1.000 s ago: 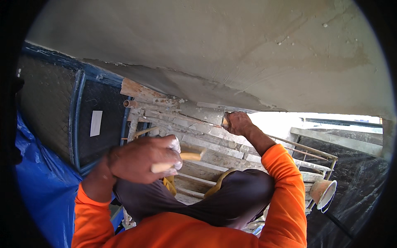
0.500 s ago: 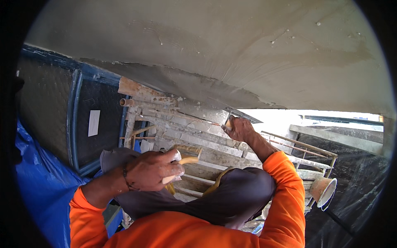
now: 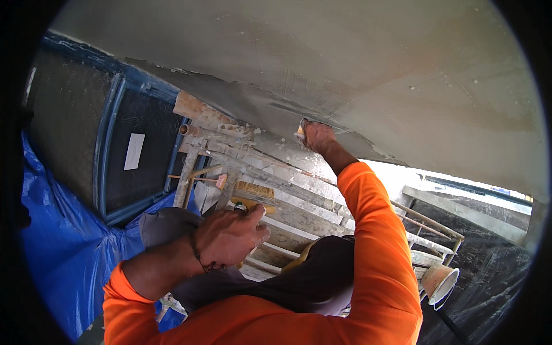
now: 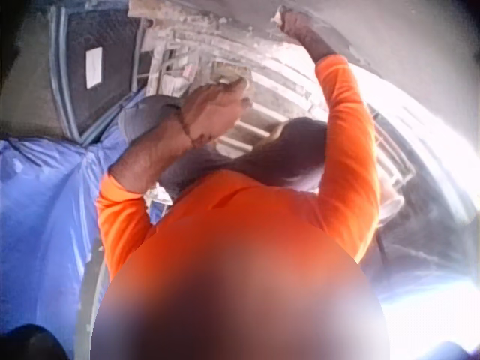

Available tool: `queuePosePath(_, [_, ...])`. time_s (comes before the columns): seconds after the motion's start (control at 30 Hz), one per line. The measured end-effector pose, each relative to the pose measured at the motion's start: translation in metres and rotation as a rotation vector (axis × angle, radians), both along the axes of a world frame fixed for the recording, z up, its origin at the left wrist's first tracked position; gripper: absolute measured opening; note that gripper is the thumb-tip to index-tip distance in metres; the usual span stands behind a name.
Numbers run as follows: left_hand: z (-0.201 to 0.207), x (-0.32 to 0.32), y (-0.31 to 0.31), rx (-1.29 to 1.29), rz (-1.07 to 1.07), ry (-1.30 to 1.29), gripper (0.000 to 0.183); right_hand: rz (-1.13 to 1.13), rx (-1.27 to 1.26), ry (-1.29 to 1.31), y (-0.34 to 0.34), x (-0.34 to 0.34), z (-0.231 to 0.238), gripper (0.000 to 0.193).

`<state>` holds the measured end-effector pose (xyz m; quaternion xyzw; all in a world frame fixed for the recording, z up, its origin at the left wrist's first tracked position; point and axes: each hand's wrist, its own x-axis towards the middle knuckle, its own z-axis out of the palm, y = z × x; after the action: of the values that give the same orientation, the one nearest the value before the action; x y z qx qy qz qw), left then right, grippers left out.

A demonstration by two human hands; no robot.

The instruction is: The person stands on scaffolding and uses a trowel to apply and smooth plaster on a ceiling. They periodically dip a brush into a bucket of water and lightly brush the plastered surface, then continue smoothing with the trowel.

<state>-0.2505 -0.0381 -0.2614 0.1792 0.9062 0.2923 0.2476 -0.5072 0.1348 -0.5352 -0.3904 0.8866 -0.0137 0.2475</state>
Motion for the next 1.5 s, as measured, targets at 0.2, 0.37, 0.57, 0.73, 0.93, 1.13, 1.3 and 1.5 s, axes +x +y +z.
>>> queuePosePath(0.2, [0.008, 0.005, -0.007, 0.016, 0.038, -0.013, 0.014, -0.072, -0.036, 0.019, -0.018, -0.012, -0.008, 0.053])
queuePosePath(0.37, [0.009, 0.000, -0.005, 0.031, 0.033, 0.025, 0.014, -0.058, -0.094, 0.061, -0.023, -0.012, 0.022, 0.049])
queuePosePath(0.57, [0.004, -0.003, 0.002, 0.035, 0.005, 0.048, 0.013, -0.118, -0.078, 0.113, -0.032, -0.006, 0.103, 0.041])
queuePosePath(0.73, [-0.007, -0.008, 0.008, 0.054, -0.013, 0.047, 0.014, -0.056, -0.199, 0.209, -0.026, -0.004, 0.187, 0.039])
queuePosePath(0.93, [-0.016, -0.016, 0.016, 0.043, -0.055, 0.039, 0.016, -0.060, -0.476, 0.219, -0.013, -0.009, 0.281, 0.039])
queuePosePath(1.13, [-0.022, -0.023, 0.024, 0.003, -0.126, 0.111, 0.016, 0.025, -0.762, 0.444, 0.024, -0.010, 0.353, 0.036])
queuePosePath(1.3, [-0.022, -0.027, 0.026, -0.020, -0.190, 0.065, 0.016, -0.196, -0.793, 0.231, 0.070, -0.009, 0.421, 0.028])
queuePosePath(1.5, [-0.021, -0.020, 0.021, 0.022, -0.145, 0.110, 0.015, -0.176, -1.052, 0.210, 0.108, 0.027, 0.483, 0.023])
